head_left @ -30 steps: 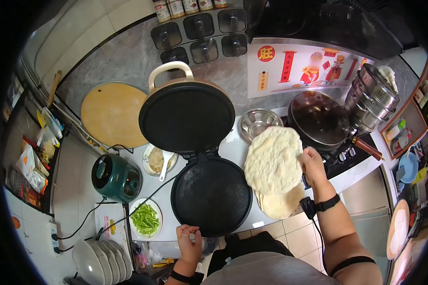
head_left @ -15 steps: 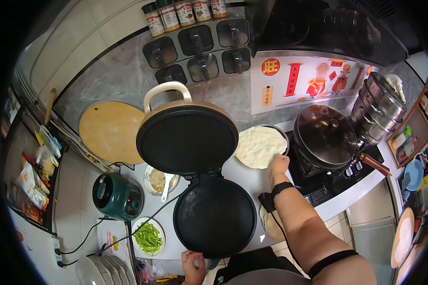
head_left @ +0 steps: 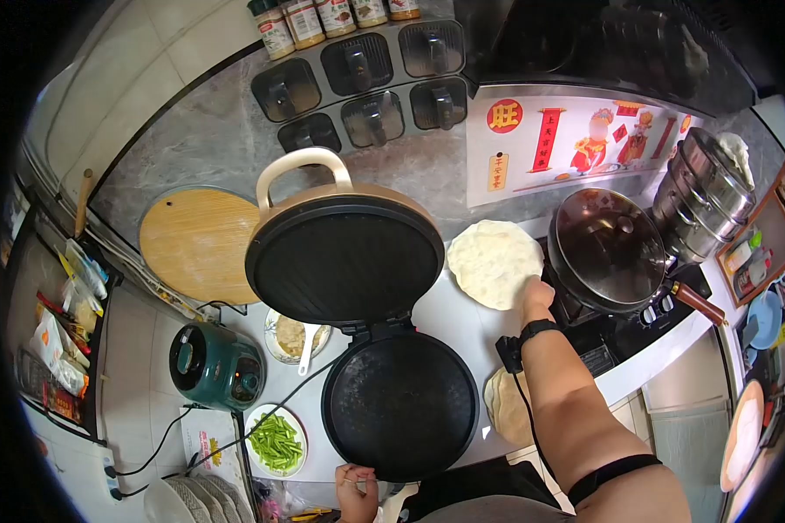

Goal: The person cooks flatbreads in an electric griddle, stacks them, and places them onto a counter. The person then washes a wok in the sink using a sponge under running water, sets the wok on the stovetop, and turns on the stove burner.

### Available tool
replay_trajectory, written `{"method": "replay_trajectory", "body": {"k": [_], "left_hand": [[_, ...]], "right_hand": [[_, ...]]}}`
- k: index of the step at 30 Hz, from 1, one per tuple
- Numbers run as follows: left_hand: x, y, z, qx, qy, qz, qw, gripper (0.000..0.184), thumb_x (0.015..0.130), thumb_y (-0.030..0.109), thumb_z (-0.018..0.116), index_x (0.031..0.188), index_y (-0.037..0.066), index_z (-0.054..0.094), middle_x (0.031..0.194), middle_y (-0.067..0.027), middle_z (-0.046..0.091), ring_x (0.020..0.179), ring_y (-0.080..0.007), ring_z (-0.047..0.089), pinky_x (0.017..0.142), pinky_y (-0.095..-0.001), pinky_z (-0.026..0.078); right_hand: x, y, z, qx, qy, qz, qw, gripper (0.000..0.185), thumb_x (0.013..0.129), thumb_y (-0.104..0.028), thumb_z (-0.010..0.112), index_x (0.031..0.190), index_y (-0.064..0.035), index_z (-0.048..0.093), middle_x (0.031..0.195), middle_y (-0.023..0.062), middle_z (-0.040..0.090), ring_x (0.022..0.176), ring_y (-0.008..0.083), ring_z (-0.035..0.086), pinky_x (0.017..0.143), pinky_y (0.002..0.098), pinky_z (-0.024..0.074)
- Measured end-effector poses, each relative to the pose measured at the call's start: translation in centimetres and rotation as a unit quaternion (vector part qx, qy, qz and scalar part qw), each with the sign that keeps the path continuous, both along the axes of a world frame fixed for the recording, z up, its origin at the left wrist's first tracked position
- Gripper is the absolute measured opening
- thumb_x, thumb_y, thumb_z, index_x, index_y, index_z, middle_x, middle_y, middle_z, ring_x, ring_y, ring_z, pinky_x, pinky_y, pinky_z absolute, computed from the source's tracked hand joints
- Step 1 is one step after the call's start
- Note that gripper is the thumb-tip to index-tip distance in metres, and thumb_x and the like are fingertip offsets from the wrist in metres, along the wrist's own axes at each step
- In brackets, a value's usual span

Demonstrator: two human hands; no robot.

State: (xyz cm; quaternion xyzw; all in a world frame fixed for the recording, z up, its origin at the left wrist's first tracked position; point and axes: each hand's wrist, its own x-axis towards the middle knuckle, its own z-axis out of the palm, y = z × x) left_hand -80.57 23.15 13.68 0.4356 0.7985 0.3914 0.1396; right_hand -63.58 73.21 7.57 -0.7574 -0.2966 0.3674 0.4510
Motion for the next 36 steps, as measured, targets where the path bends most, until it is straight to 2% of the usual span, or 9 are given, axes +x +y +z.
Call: {"method": "replay_trajectory", "body": {"k": [3,6,9,11,15,18,21,29,36], "left_hand": [[-0.1,-0.2,-0.5,-0.002,-0.015,-0.004,1.000,0.015,0.079,0.001,0.055,0.094,0.004,0.056,0.090,-0.0100,0.053,0.071,-0.0166,0.056,0.053,-0.0243,0.045],[0.1,1.5,2.6,0.009,-0.006,0.002,1.000,0.014,0.074,0.000,0.057,0.087,0.004,0.057,0.085,-0.0113,0.052,0.077,-0.0229,0.053,0.065,-0.0304,0.044],[-0.6,2.4,3.4,0.049,0.072,-0.025,0.996,0.019,0.068,-0.009,0.058,0.081,0.005,0.054,0.082,-0.0122,0.049,0.078,-0.0257,0.050,0.071,-0.0329,0.041],[-0.5,3.0,4.8,0.046,0.058,-0.043,0.996,0.017,0.069,-0.008,0.056,0.082,0.004,0.055,0.083,-0.0123,0.050,0.081,-0.0275,0.051,0.074,-0.0343,0.041],[0.8,3.9,5.2,0.036,-0.023,-0.125,0.991,0.013,0.069,-0.001,0.060,0.082,0.004,0.057,0.087,-0.0125,0.050,0.082,-0.0277,0.052,0.071,-0.0354,0.044],[2.8,5.4,4.7,0.034,-0.077,-0.215,0.973,0.012,0.070,0.002,0.061,0.081,0.004,0.059,0.088,-0.0116,0.050,0.083,-0.0268,0.052,0.071,-0.0345,0.044],[5.7,6.9,4.9,0.030,-0.140,-0.295,0.945,0.012,0.070,0.006,0.063,0.082,0.006,0.060,0.090,-0.0110,0.051,0.084,-0.0271,0.052,0.072,-0.0347,0.044],[17.2,8.1,2.8,0.006,-0.045,-0.435,0.899,0.015,0.071,0.007,0.059,0.086,0.004,0.059,0.092,-0.0164,0.051,0.088,-0.0320,0.050,0.078,-0.0384,0.042],[34.7,7.8,-0.6,-0.073,0.051,-0.558,0.825,0.019,0.083,0.014,0.056,0.100,0.005,0.055,0.098,-0.0109,0.052,0.080,-0.0166,0.056,0.068,-0.0271,0.046]], "right_hand": [[0.8,0.1,-1.8,-0.028,-0.123,0.025,0.992,0.033,0.073,-0.024,0.051,0.062,0.0060,0.059,0.084,0.0257,0.060,0.083,0.0356,0.059,0.075,0.0388,0.0452],[2.2,-2.1,-1.2,-0.033,0.002,0.065,0.997,0.030,0.073,-0.023,0.054,0.074,0.0063,0.060,0.085,0.0237,0.061,0.081,0.0325,0.059,0.075,0.0372,0.0450],[4.5,-7.7,1.0,0.171,-0.010,0.177,0.969,0.029,0.074,-0.020,0.059,0.092,0.0025,0.054,0.079,0.0101,0.060,0.069,0.0171,0.055,0.066,0.0299,0.0449],[7.9,-12.4,5.7,0.193,-0.061,0.295,0.934,0.013,0.081,-0.015,0.059,0.079,-0.0038,0.052,0.073,0.0014,0.053,0.068,0.0086,0.047,0.062,0.0223,0.0399],[17.3,-19.3,9.9,0.280,-0.290,0.321,0.857,0.021,0.075,-0.006,0.063,0.065,-0.0029,0.045,0.064,0.0075,0.046,0.060,0.0189,0.046,0.055,0.0286,0.0385],[26.4,-24.4,9.7,0.136,-0.382,0.277,0.871,0.002,0.076,0.000,0.053,0.077,-0.0007,0.055,0.071,0.0154,0.053,0.066,0.0313,0.053,0.059,0.0350,0.0434],[33.3,-31.0,6.7,0.205,-0.523,0.238,0.792,0.012,0.074,0.001,0.052,0.084,-0.0026,0.059,0.075,0.0155,0.057,0.075,0.0345,0.056,0.069,0.0382,0.0458],[51.3,-42.6,1.7,-0.282,-0.320,0.121,0.897,0.025,0.079,-0.026,0.049,0.081,-0.0081,0.067,0.076,0.0194,0.061,0.076,0.0360,0.059,0.074,0.0406,0.0468],[70.7,-47.5,0.0,-0.103,-0.354,-0.117,0.922,0.022,0.074,-0.016,0.054,0.090,-0.0026,0.062,0.083,0.0181,0.062,0.080,0.0325,0.060,0.073,0.0393,0.0477]]}}
